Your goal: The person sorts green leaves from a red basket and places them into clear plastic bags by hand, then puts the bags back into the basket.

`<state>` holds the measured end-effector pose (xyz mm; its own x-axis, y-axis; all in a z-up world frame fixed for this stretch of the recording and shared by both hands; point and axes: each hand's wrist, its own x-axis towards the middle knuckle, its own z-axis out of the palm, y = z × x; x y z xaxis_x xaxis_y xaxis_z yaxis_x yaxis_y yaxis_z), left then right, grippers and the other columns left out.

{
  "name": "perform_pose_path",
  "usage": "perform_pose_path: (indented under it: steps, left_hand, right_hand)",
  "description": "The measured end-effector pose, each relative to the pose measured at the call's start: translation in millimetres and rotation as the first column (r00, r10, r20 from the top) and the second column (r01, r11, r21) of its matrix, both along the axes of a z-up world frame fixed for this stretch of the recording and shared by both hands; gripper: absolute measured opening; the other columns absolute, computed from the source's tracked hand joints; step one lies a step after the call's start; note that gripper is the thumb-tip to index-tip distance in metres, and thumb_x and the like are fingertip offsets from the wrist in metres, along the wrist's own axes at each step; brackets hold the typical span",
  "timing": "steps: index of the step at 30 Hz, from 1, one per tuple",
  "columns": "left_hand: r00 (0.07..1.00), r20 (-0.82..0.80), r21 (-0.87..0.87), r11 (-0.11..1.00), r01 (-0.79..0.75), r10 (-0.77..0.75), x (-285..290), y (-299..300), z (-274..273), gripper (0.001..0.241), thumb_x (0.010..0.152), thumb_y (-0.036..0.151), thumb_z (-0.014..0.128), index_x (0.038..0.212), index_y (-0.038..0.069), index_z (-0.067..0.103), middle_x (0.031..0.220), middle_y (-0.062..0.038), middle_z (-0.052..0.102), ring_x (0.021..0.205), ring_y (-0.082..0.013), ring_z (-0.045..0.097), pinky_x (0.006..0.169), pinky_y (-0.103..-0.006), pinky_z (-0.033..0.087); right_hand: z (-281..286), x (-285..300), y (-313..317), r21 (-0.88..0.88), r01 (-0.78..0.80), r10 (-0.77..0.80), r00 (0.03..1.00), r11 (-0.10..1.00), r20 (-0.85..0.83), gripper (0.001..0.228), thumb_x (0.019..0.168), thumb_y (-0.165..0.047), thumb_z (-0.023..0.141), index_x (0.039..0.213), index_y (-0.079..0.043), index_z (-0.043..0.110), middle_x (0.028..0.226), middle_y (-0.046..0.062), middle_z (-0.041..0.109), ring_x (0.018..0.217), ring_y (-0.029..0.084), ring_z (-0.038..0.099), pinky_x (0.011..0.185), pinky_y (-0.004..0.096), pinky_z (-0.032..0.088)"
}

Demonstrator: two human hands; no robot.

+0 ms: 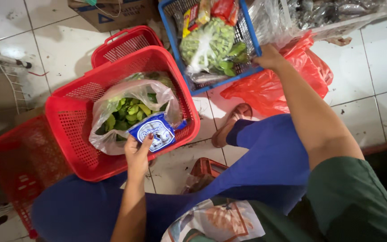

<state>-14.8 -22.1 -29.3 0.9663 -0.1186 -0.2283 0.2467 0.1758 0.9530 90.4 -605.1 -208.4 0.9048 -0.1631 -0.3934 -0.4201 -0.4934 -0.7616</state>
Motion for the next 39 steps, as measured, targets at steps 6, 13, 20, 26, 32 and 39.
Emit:
perform_pose_path:
  steps: [6, 13, 20, 26, 32, 39]
  left_hand:
    - [1.000, 0.009, 0.016, 1.000, 0.009, -0.009, -2.3, -0.6, 0.0, 0.021, 0.097, 0.005, 0.071, 0.117, 0.001, 0.066, 0.107, -0.003, 0.072, 0.093, -0.0077, 0.065, 0.086, -0.0252, 0.053]
    - [0.995, 0.081, 0.026, 0.998, 0.056, -0.058, -2.9, -2.9, 1.3, 0.020, 0.098, 0.004, 0.071, 0.117, 0.001, 0.066, 0.106, -0.002, 0.071, 0.093, -0.0066, 0.063, 0.085, -0.0249, 0.053]
    - [0.994, 0.083, 0.003, 0.997, 0.071, -0.071, -3.4, -0.5, -7.6, 0.021, 0.098, 0.004, 0.071, 0.117, 0.000, 0.065, 0.108, -0.002, 0.071, 0.093, -0.0058, 0.064, 0.086, -0.0241, 0.053]
    - [0.997, 0.041, -0.025, 0.998, 0.060, -0.059, -4.3, -2.8, -8.7, 0.022, 0.097, 0.003, 0.072, 0.117, -0.001, 0.065, 0.108, -0.003, 0.071, 0.094, -0.0067, 0.065, 0.086, -0.0246, 0.054]
    - [0.999, 0.019, -0.029, 0.998, 0.048, -0.048, -6.3, -0.4, -14.7, 0.023, 0.096, 0.004, 0.073, 0.117, 0.000, 0.065, 0.108, -0.004, 0.072, 0.094, -0.0073, 0.066, 0.086, -0.0248, 0.055]
    - [0.999, -0.009, -0.085, 0.996, 0.034, -0.035, -10.3, -2.2, -18.3, 0.026, 0.096, 0.002, 0.073, 0.120, 0.000, 0.063, 0.112, -0.005, 0.071, 0.098, -0.0083, 0.066, 0.089, -0.0258, 0.054]
  right_hand:
    - [-2.0, -9.7, -11.0, -0.240, -0.209, 0.195, 0.977, 0.948, -0.083, 0.033, 0.075, -0.014, 0.078, 0.105, 0.000, 0.075, 0.097, 0.021, 0.076, 0.090, 0.032, 0.074, 0.082, 0.042, 0.057]
    - [44.6, -10.5, 27.3, -0.601, -0.299, 0.254, 0.954, 0.741, -0.162, 0.055, 0.066, -0.028, 0.084, 0.113, -0.002, 0.073, 0.111, 0.021, 0.074, 0.100, 0.037, 0.070, 0.080, 0.049, 0.056]
    - [117.2, 2.8, 133.8, -0.675, -0.331, 0.370, 0.925, 0.659, -0.092, 0.049, 0.097, -0.031, 0.072, 0.138, -0.009, 0.059, 0.139, 0.016, 0.058, 0.128, 0.033, 0.059, 0.111, 0.048, 0.050]
    - [122.2, 16.3, 197.4, -0.756, -0.306, 0.653, 0.728, 0.579, 0.206, 0.065, 0.069, -0.016, 0.081, 0.132, -0.012, 0.066, 0.133, 0.017, 0.059, 0.122, 0.038, 0.051, 0.094, 0.054, 0.043]
    - [98.4, 35.1, 173.0, -0.889, -0.207, 0.676, 0.724, 0.408, 0.142, 0.033, 0.081, -0.009, 0.075, 0.113, -0.019, 0.076, 0.126, 0.004, 0.063, 0.120, 0.030, 0.054, 0.099, 0.047, 0.043]
    - [107.9, 41.9, 190.9, -0.929, -0.318, 0.704, 0.703, 0.188, -0.098, 0.024, 0.079, -0.011, 0.071, 0.101, -0.016, 0.077, 0.106, 0.003, 0.068, 0.109, 0.028, 0.058, 0.093, 0.049, 0.045]
